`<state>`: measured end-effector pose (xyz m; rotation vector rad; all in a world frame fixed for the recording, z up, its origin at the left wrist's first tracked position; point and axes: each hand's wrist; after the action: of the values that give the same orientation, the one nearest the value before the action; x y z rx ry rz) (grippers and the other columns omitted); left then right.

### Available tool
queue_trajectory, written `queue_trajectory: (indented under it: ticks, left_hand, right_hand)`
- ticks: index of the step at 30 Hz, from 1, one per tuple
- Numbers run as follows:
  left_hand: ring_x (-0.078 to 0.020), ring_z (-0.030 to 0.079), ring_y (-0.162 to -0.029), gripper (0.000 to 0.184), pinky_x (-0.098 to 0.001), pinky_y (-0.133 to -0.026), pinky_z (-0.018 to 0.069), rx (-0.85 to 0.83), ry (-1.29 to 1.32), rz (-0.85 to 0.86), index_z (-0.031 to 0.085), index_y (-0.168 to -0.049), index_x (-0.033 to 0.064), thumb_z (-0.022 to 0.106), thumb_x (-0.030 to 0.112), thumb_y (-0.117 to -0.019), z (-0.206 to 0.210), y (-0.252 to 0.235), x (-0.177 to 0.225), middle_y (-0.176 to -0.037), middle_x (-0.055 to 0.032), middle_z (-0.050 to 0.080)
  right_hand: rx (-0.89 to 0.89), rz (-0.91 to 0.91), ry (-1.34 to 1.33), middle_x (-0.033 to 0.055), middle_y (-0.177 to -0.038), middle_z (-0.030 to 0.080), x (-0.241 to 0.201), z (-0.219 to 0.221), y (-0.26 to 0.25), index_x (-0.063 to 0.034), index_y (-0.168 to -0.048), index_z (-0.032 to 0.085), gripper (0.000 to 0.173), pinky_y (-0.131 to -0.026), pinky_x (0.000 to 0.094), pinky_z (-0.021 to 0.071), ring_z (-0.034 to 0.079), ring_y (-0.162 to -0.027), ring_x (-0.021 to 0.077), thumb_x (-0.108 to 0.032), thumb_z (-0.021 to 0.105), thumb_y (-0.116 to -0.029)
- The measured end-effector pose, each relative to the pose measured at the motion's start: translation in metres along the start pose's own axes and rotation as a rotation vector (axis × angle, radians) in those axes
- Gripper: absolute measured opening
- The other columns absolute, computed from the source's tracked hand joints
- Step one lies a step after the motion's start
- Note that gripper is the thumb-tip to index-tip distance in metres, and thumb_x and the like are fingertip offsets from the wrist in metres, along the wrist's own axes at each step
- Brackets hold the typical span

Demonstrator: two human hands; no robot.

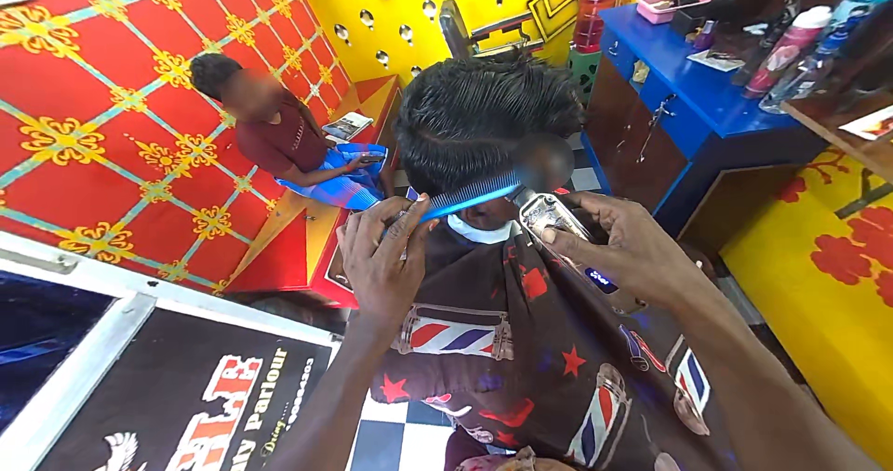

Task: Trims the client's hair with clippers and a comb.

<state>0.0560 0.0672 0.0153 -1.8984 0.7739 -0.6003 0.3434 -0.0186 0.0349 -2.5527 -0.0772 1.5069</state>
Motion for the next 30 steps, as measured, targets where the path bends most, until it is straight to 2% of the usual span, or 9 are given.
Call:
queue_trajectory:
  ticks: [7,14,17,24,27,30]
  left_hand:
    - [-0.0223,0.063,-0.103,0.025,-0.0405,-0.088,0.046,0.042,0.012,0.007,0.076,-0.118,0.0128,0.077,0.017,-0.0928,0.004,0.0,-0.001,-0.114,-0.0086,0.07]
    - [-0.0226,0.063,-0.104,0.023,-0.0412,-0.088,0.0458,0.072,-0.008,0.027,0.075,-0.116,0.0121,0.075,0.018,-0.0938,0.006,0.001,-0.002,-0.114,-0.0094,0.07]
    - [-0.0222,0.063,-0.103,0.023,-0.0407,-0.088,0.0452,0.076,-0.015,0.029,0.075,-0.116,0.0122,0.075,0.019,-0.0939,0.005,0.0,-0.001,-0.113,-0.0088,0.07]
    - [-0.0214,0.063,-0.102,0.022,-0.0415,-0.087,0.0448,0.089,-0.035,0.041,0.075,-0.115,0.0128,0.075,0.019,-0.094,0.005,-0.001,-0.001,-0.113,-0.0075,0.07]
    - [-0.0215,0.062,-0.102,0.023,-0.0409,-0.088,0.0448,0.086,-0.01,0.046,0.075,-0.116,0.0128,0.075,0.019,-0.0939,0.003,0.0,0.0,-0.113,-0.0078,0.069]
    - [-0.0195,0.063,-0.106,0.026,-0.0405,-0.09,0.0467,-0.023,0.077,0.028,0.073,-0.12,0.0164,0.074,0.023,-0.095,-0.001,0.007,0.003,-0.116,-0.0054,0.069]
  right_hand:
    - [-0.012,-0.006,-0.035,-0.0067,-0.087,0.073,-0.001,0.0,-0.005,-0.0229,-0.123,0.071,0.044,-0.057,0.0258,0.0579,0.069,-0.069,0.0059,-0.052,0.071,-0.0895]
    - [-0.019,-0.007,-0.046,-0.0063,-0.087,0.074,-0.012,0.002,-0.009,-0.023,-0.121,0.072,0.042,-0.06,0.0273,0.0597,0.07,-0.071,0.0062,-0.05,0.073,-0.0882]
    - [-0.02,-0.027,-0.03,-0.0075,-0.089,0.075,-0.014,0.003,-0.01,-0.0226,-0.124,0.071,0.045,-0.062,0.026,0.0605,0.07,-0.073,0.0044,-0.05,0.073,-0.0886]
    - [-0.017,-0.04,0.029,-0.0093,-0.089,0.074,-0.018,0.01,-0.014,-0.0251,-0.125,0.07,0.049,-0.064,0.0273,0.0607,0.07,-0.074,0.0026,-0.055,0.071,-0.0871]
    - [-0.029,-0.128,0.096,-0.0113,-0.092,0.073,-0.021,0.015,-0.014,-0.0265,-0.126,0.07,0.049,-0.067,0.0273,0.0598,0.068,-0.078,-0.0001,-0.056,0.07,-0.0873]
    - [-0.071,-0.302,0.217,-0.0121,-0.089,0.071,-0.015,0.016,-0.008,-0.0257,-0.126,0.07,0.053,-0.064,0.0284,0.0582,0.066,-0.076,-0.0001,-0.06,0.07,-0.086]
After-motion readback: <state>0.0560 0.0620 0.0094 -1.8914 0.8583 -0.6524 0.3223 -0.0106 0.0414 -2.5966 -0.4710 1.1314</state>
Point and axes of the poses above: each hand's wrist, its own y-axis away from the middle knuckle, its own z-axis out of the palm, x = y × z
